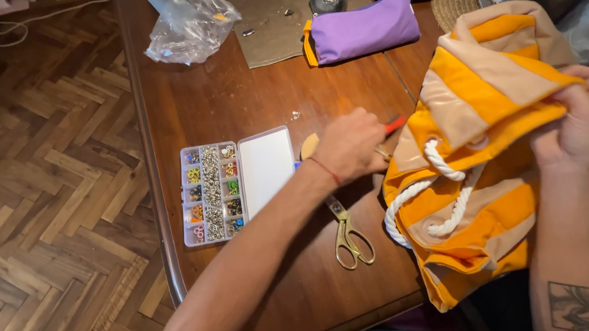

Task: Installing metal grommets onto a striped fabric bag using a hand punch tool

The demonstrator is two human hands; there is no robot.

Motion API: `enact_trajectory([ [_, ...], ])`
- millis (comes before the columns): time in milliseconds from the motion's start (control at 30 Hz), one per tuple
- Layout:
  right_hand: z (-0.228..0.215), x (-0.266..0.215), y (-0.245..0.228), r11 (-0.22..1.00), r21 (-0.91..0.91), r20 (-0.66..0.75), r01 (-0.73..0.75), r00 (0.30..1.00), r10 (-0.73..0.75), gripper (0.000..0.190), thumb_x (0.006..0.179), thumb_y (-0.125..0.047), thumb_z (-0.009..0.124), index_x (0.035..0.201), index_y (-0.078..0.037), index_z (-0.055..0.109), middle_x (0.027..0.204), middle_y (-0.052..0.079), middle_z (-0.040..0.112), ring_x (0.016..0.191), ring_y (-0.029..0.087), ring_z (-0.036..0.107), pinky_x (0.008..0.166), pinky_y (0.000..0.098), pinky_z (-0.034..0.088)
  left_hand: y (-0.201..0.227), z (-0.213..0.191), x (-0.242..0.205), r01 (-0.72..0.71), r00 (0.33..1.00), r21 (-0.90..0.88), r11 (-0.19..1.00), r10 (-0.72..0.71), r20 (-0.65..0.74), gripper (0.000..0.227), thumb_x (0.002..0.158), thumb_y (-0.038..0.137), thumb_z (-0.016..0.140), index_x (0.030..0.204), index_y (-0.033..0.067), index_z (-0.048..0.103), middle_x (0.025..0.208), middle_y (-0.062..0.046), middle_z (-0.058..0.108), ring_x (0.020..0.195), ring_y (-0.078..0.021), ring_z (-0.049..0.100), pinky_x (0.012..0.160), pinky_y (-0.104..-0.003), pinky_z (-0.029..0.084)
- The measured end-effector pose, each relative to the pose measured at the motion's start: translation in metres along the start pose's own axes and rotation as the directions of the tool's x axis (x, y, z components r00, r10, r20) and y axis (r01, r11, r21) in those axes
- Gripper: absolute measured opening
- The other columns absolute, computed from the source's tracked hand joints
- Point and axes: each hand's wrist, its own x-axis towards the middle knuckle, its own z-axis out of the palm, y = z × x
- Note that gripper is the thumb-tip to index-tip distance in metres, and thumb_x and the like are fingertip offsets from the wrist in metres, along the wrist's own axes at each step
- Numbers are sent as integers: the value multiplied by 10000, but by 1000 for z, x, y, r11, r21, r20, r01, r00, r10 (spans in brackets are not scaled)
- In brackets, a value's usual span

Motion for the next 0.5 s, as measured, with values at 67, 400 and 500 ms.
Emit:
enact_trajectory([
  [67, 39, -10, -3, 1000, 20, 1, 2, 1000, -2, 286, 886, 31, 723, 1083, -175, 737, 983, 27, 742, 940, 165, 766, 899, 263, 656, -20, -35, -25, -5, 996, 57, 998, 11, -94, 740, 855, 866, 893, 893, 141, 753, 941, -22, 728, 945, -281, 702, 669, -508, 645],
  [400, 195, -136, -42, 824, -225, 925, 520, 379, 13, 694, 1105, -230, 777, 1724, -93, 493, 1749, 160, 537, 1659, 326, 520, 1390, 523, 417, 30, -225, -264, 203, 877, -14, 979, -188, -443, 370, 991, 190, 865, 1342, 86, 812, 1037, -55, 783, 913, -279, 647, 860, -426, 553],
  [500, 200, -198, -85, 839, -93, 995, 536, 72, 64, 897, 955, -485, 810, 1704, -108, 491, 1716, 143, 578, 1589, 316, 569, 1356, 494, 410, 65, -189, -299, 242, 846, -134, 961, -277, -455, 448, 926, 195, 879, 1367, 124, 849, 1091, 6, 864, 944, -224, 721, 895, -372, 613],
])
